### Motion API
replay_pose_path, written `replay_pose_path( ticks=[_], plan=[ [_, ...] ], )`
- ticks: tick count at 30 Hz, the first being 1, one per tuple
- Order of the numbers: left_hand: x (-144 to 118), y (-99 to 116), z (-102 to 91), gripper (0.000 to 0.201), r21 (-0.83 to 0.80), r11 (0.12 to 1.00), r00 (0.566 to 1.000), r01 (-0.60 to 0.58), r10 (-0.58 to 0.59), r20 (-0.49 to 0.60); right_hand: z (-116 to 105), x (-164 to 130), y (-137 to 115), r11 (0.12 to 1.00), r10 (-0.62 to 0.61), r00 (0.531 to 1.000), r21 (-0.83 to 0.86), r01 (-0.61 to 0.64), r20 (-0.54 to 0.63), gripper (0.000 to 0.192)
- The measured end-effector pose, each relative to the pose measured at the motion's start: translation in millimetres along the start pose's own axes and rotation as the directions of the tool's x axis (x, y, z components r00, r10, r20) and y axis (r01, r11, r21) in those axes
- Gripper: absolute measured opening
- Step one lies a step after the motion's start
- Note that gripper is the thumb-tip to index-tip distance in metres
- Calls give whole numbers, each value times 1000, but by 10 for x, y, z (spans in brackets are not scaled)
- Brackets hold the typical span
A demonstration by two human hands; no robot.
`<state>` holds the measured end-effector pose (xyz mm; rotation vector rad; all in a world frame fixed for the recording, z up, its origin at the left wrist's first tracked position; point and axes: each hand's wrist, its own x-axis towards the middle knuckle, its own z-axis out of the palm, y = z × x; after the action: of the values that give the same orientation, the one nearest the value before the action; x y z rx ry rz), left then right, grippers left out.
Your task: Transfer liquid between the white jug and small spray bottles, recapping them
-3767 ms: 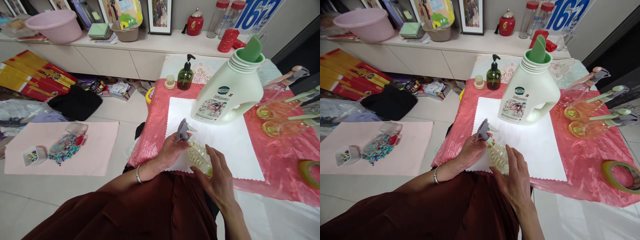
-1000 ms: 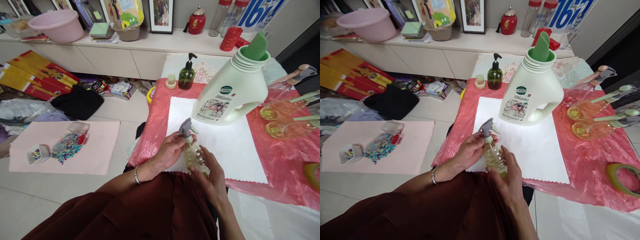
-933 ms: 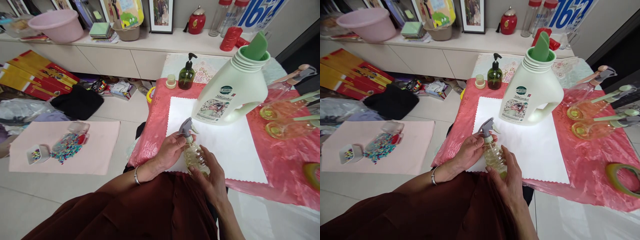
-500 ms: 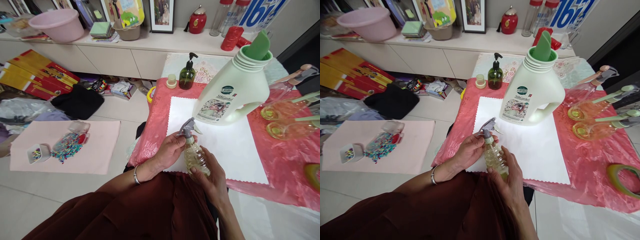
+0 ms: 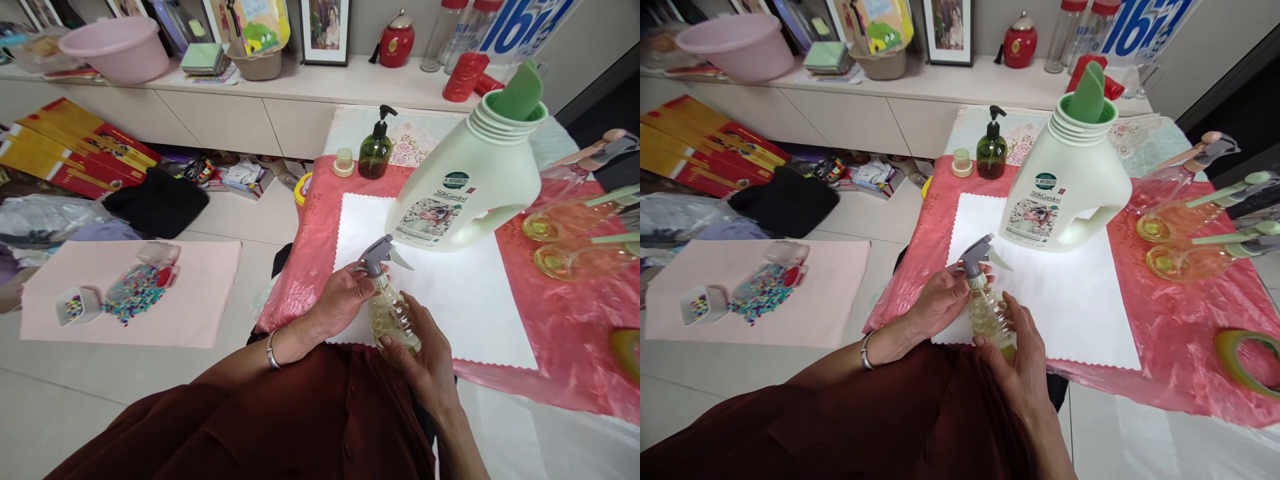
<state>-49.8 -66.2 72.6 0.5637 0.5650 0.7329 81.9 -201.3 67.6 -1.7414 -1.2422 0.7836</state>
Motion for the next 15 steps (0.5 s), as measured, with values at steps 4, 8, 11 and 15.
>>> replay_pose_path(
  ticks=[4, 8, 11, 15],
  plan=[
    [25, -20, -28, 50, 21, 1000, 995, 6, -4, -99, 4, 6, -5, 1000, -6, 1000, 11, 6, 25, 67],
    [38, 15, -61, 47, 29, 1000, 999, 6, -4, -49, -18, 10, 28, 1000, 30, 998, 5, -31, 59, 70],
    [33, 42, -76, 47, 61, 998, 1000, -5, 6, -8, -24, 0, 47, 997, -28, 999, -67, 31, 40, 69],
    [22, 120, -96, 44, 108, 994, 1000, -14, 12, 11, 13, 2, 65, 977, -139, 990, -168, 134, -15, 64]
  ],
)
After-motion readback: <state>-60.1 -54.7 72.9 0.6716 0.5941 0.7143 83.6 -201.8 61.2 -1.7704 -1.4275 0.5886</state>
